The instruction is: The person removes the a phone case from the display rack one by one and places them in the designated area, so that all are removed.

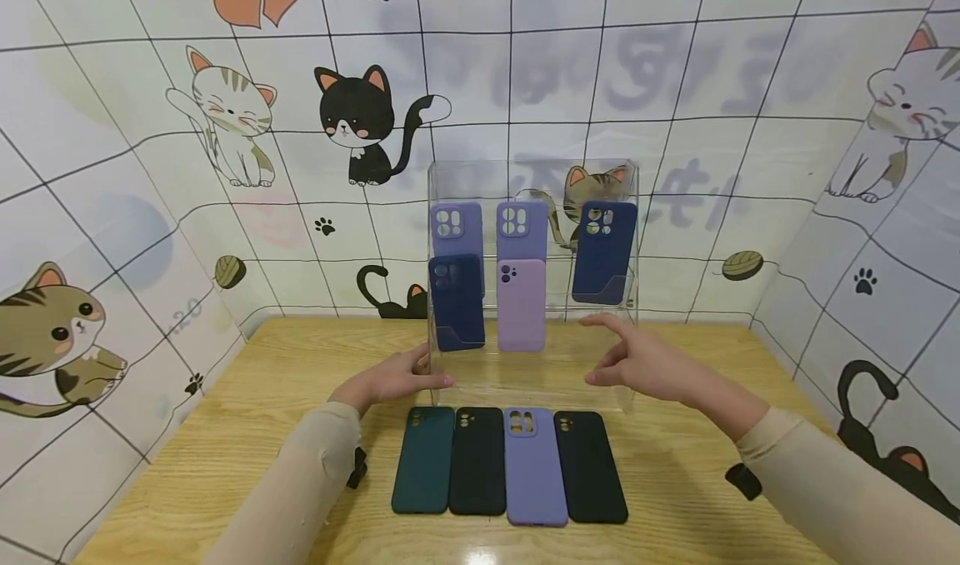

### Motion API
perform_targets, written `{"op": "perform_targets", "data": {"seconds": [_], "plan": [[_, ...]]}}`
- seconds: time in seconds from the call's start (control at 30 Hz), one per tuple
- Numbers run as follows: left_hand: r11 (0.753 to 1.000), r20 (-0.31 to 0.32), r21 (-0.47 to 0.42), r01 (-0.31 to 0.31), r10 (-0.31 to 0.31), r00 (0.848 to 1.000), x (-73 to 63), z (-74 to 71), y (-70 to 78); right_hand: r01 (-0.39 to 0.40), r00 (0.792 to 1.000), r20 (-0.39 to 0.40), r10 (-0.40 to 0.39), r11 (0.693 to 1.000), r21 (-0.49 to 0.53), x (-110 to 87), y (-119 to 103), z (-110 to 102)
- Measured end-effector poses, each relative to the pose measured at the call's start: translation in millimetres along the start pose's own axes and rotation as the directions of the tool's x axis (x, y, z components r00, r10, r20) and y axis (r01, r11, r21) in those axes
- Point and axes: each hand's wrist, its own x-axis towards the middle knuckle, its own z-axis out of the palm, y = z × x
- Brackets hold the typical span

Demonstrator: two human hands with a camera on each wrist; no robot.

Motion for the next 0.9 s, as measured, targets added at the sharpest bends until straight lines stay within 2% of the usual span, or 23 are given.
{"op": "perform_targets", "data": {"seconds": [0.23, 0.37, 0.5, 0.63, 0.9], "plan": [[1.0, -0.006, 0.01, -0.006, 0.006, 1.0, 1.2, 1.8, -1.4, 0.032, 0.997, -0.065, -0.034, 0.999, -0.026, 23.3, -25.7, -10.5], [1.0, -0.022, 0.016, -0.005, 0.005, 1.0, 1.7, 3.4, -1.2, 0.039, 0.99, -0.127, -0.054, 0.992, -0.118, 38.9, -33.4, -10.8], [0.998, -0.068, 0.07, 0.007, -0.002, 0.998, 1.4, 5.0, 1.8, 0.026, 0.982, -0.179, -0.058, 0.983, -0.18, 55.8, -38.3, -8.4], [0.992, -0.087, 0.122, -0.002, 0.013, 0.996, 2.1, 5.4, 5.3, 0.013, 0.98, -0.195, -0.049, 0.984, -0.18, 70.5, -41.8, -3.3], [0.991, -0.086, 0.133, -0.008, 0.019, 0.996, 1.5, 5.7, 4.5, -0.024, 0.981, -0.194, -0.012, 0.983, -0.184, 83.4, -44.4, 8.0]]}}
